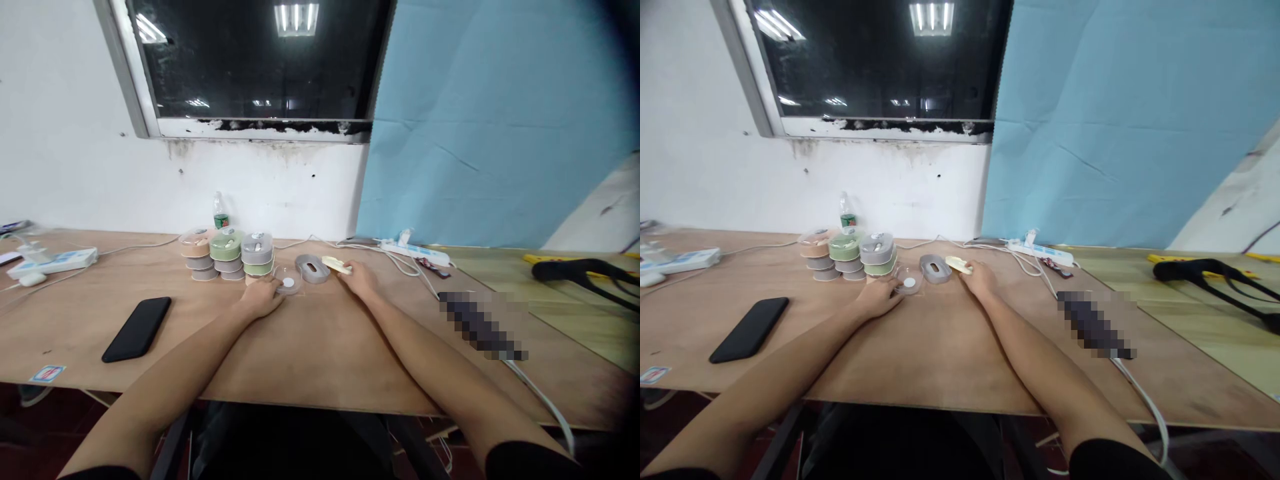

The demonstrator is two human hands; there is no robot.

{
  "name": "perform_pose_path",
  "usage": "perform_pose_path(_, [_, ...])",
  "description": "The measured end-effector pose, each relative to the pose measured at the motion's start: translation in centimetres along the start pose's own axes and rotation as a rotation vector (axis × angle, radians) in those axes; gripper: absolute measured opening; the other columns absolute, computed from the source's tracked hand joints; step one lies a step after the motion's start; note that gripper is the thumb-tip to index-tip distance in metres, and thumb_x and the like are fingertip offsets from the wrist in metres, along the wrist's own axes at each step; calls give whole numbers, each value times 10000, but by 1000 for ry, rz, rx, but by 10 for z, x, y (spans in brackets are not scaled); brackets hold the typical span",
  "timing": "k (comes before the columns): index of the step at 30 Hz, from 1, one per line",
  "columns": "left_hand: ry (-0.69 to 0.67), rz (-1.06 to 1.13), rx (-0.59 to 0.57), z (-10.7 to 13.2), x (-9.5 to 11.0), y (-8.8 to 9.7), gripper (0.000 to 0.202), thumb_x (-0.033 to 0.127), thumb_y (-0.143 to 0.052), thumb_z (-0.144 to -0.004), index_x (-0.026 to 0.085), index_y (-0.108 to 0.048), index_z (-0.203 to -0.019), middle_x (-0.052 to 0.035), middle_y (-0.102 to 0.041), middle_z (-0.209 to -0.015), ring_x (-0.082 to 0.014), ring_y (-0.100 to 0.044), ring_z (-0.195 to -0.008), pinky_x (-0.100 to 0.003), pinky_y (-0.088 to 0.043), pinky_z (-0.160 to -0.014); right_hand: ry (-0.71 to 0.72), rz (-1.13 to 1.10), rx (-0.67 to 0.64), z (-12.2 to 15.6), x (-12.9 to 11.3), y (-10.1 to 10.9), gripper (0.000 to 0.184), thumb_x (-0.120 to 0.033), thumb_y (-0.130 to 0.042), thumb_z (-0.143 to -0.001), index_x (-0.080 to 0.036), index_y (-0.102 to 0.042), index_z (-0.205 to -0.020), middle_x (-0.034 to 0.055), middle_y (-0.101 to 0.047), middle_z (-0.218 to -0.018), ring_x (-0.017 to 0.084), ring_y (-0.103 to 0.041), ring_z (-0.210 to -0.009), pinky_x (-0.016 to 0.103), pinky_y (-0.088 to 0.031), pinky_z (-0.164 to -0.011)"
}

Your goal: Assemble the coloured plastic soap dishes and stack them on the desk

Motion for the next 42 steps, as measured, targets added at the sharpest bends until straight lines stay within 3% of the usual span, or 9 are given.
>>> perform_pose_path(4, [-12,1,10,0,1,0,335,405,-472,-860,201,-588,-1098,-89,-635,-1062,-241,-584,-1004,-354,-443,-888,28,-256,307,3,-1,35,320,-441,-529,-806,-181,-643,-952,80,-632,-920,202,-545,-819,293,-405,-717])
perform_pose_path(7, [-19,11,12,0,0,-1,328,390,-481,-858,204,-583,-1108,-88,-632,-1067,-241,-576,-1028,-351,-434,-907,149,-472,371,16,-20,47,383,-494,-455,-850,-160,-621,-937,68,-618,-856,181,-529,-757,279,-414,-694])
perform_pose_path(11, [-30,30,14,-1,-1,-2,313,359,-482,-865,187,-587,-1105,-98,-622,-1084,-240,-563,-1056,-346,-422,-931,254,-655,102,34,-52,29,456,-553,-364,-882,-156,-588,-865,30,-592,-723,157,-514,-651,243,-394,-581])
perform_pose_path(16, [-19,47,5,-1,-1,-1,263,314,-464,-875,197,-596,-1071,-91,-625,-1070,-235,-576,-1019,-345,-441,-888,518,-475,-397,62,-94,-4,495,-575,-403,-859,-157,-642,-745,24,-603,-668,145,-512,-624,235,-369,-576])
perform_pose_path(20, [-3,56,-3,-1,-1,0,268,315,-449,-884,204,-591,-1083,-98,-623,-1097,-247,-579,-1032,-361,-432,-899,571,-326,-519,68,-98,-15,430,-526,-460,-841,-171,-699,-798,18,-633,-674,133,-519,-611,231,-347,-572])
perform_pose_path(26, [123,116,30,-7,-5,1,521,245,-467,-860,214,-340,-1364,-99,-559,-1262,-253,-543,-1135,-361,-439,-902,376,-270,-305,45,-74,-13,362,-445,-481,-837,-199,-683,-1009,10,-634,-679,135,-530,-598,238,-337,-555])
perform_pose_path(32, [133,112,88,-9,1,6,421,265,-466,-871,224,-444,-1290,-103,-568,-1218,-241,-595,-1032,-327,-474,-814,317,-172,-303,34,-62,-24,330,-326,-500,-815,-192,-637,-1083,15,-630,-709,147,-538,-627,245,-322,-565])
perform_pose_path(36, [38,175,101,-5,8,7,389,296,-386,-918,210,-444,-1292,-78,-654,-1046,-214,-629,-912,-326,-475,-795,236,-115,-204,26,-51,-22,171,-293,-594,-718,-195,-608,-857,5,-613,-700,147,-518,-624,240,-293,-540])
perform_pose_path(42, [-228,194,35,-1,32,5,314,315,-379,-919,205,-592,-1122,-66,-650,-1098,-206,-604,-984,-334,-454,-872,63,-259,21,20,-34,3,375,-547,-617,-701,-205,-529,-828,6,-597,-723,149,-498,-620,239,-307,-529])
Point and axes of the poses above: each hand's wrist, its own z-axis away from the middle knuckle, its own y-axis out of the back of the hand, x = y × z, the point moved 8 cm from there along -z, towards the middle knuckle
